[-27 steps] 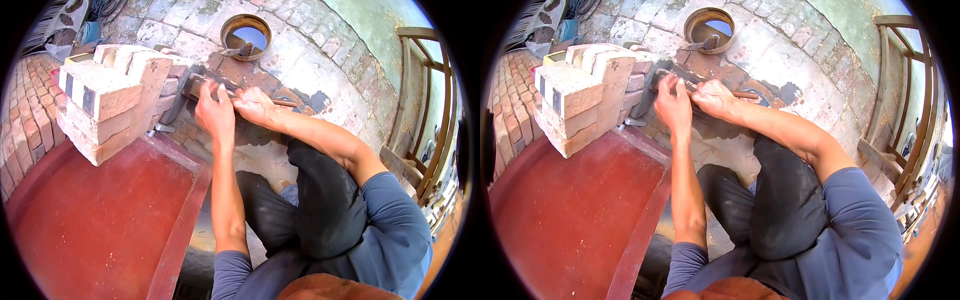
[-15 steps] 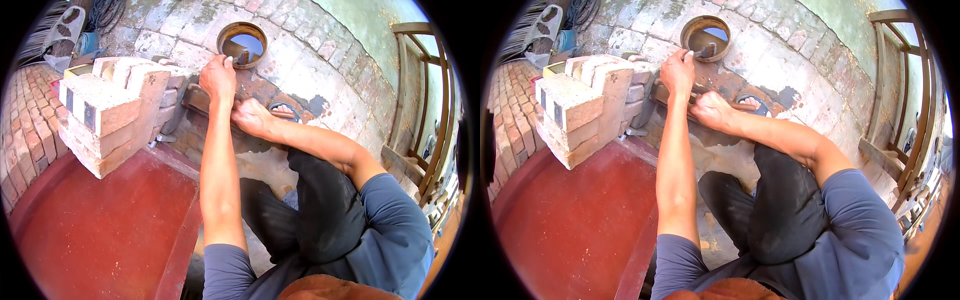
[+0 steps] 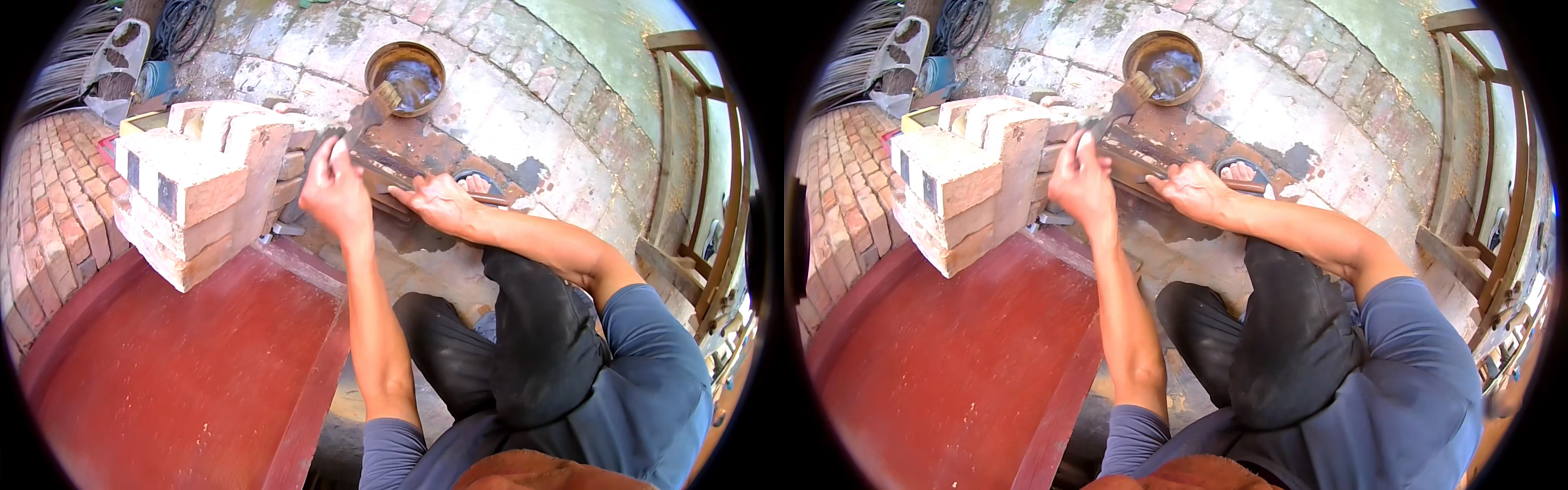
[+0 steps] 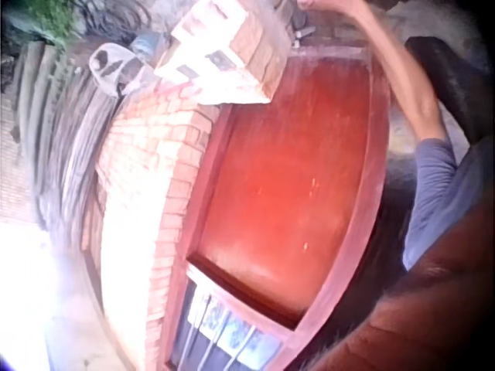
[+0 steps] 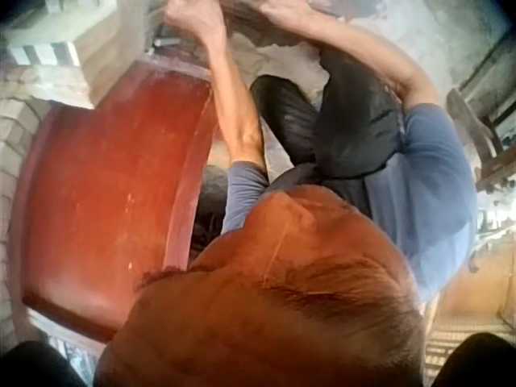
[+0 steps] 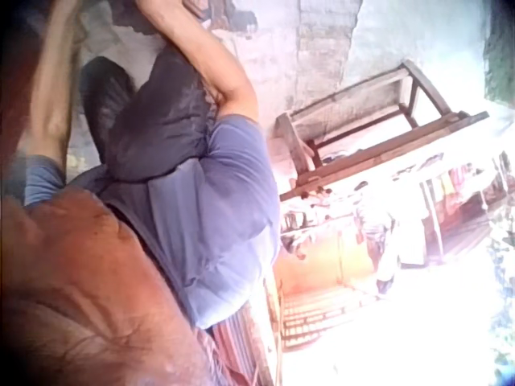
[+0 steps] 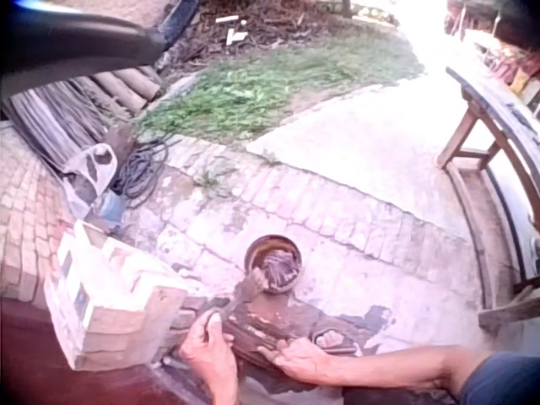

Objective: The person sits on the ground and sharpens several small metal tools by rubbing them against a wet sharpening stone. They periodically dip a brush into a water bowl to wet the stone and inspect the tool edges between sharpening strokes.

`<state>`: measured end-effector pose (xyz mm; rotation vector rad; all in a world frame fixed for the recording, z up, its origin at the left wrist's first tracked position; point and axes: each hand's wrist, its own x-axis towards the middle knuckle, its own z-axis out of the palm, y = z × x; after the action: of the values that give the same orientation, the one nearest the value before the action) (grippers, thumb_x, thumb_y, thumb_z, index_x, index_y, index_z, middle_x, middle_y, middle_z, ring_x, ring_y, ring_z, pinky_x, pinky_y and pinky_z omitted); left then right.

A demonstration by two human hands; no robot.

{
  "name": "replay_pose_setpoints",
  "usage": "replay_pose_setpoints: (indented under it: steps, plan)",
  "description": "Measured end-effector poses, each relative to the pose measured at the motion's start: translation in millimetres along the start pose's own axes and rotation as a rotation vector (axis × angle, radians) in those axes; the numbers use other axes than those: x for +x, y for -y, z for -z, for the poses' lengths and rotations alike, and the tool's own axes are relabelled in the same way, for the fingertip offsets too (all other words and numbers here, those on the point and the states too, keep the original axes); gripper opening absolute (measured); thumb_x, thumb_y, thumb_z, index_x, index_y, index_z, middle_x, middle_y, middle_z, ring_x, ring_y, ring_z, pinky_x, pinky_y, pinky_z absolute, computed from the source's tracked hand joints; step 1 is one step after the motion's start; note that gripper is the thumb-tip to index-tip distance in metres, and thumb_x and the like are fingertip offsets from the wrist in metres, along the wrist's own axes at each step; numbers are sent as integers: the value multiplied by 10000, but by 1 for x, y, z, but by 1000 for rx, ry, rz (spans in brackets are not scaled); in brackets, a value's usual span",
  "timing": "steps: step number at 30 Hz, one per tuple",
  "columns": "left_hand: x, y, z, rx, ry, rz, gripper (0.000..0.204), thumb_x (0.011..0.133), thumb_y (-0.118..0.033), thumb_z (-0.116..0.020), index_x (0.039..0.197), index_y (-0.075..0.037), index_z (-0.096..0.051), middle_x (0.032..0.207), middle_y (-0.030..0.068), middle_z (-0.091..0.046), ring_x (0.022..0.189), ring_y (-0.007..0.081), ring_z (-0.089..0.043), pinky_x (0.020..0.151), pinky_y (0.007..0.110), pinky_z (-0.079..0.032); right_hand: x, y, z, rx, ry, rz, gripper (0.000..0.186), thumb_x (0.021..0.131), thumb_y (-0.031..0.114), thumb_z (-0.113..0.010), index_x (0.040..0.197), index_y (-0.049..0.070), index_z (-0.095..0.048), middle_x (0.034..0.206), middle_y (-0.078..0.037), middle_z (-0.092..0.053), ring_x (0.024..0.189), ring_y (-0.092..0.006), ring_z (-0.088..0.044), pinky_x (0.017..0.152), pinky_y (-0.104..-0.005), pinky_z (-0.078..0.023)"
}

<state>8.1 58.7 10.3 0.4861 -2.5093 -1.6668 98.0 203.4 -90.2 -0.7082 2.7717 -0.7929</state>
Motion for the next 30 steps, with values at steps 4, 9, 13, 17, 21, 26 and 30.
replay_pose_setpoints:
  steps: [4, 9, 13, 17, 21, 26, 30]
  plan:
    - [-42, 7, 50, 120, -195, 22, 251, 1064, -121, -671, 1221, 53, -761, 792, 71, -721, 647, 106, -634, 602, 275, -531, 27, -3, 5, 38, -88, 50, 465, 909, 129, -643, 1365, 63, -707, 795, -193, -705, 672, -361, -731, 539, -458, -565]
    - [-90, 38, 76, 302, -279, -12, 226, 1047, -91, -683, 1206, 40, -775, 868, 140, -782, 720, 168, -729, 633, 334, -571, 17, 4, -3, 44, -58, 10, 441, 931, 124, -641, 1363, 71, -714, 762, -196, -691, 655, -349, -724, 522, -458, -552]
    - [-103, 47, 79, 515, -225, -179, 201, 1031, -72, -697, 1175, 45, -773, 960, 176, -784, 720, 242, -749, 648, 357, -612, 16, 6, 2, 46, -79, -15, 451, 931, 127, -628, 1370, 65, -711, 779, -195, -691, 662, -340, -723, 546, -469, -558]
    - [-107, 32, 79, 553, -300, -227, 186, 1021, -52, -700, 1157, 52, -773, 960, 189, -777, 726, 265, -750, 649, 367, -612, 20, -3, -2, 55, -77, -9, 422, 923, 130, -632, 1332, 58, -706, 788, -198, -695, 708, -347, -736, 582, -479, -570]
    - [-113, 43, 87, 563, -168, -213, 184, 1027, -63, -699, 1151, 52, -774, 983, 197, -786, 721, 265, -756, 645, 378, -600, 16, 5, 11, 24, 3, -50, 402, 930, 127, -628, 1318, 53, -702, 803, -187, -703, 715, -354, -733, 571, -473, -565]
    - [-107, 34, 82, 537, -310, -219, 194, 1028, -84, -714, 1147, 56, -777, 991, 199, -789, 720, 248, -766, 639, 374, -601, 33, 1, -4, 25, -93, -42, 339, 977, 128, -598, 1289, 68, -714, 808, -199, -698, 717, -352, -730, 561, -474, -557]
    - [-106, 27, 79, 527, -288, -158, 188, 1027, -79, -713, 1140, 56, -780, 977, 195, -792, 711, 238, -765, 630, 362, -602, 7, -3, -3, 64, -71, -33, 386, 948, 131, -610, 1316, 72, -709, 798, -210, -686, 703, -364, -724, 573, -483, -566]
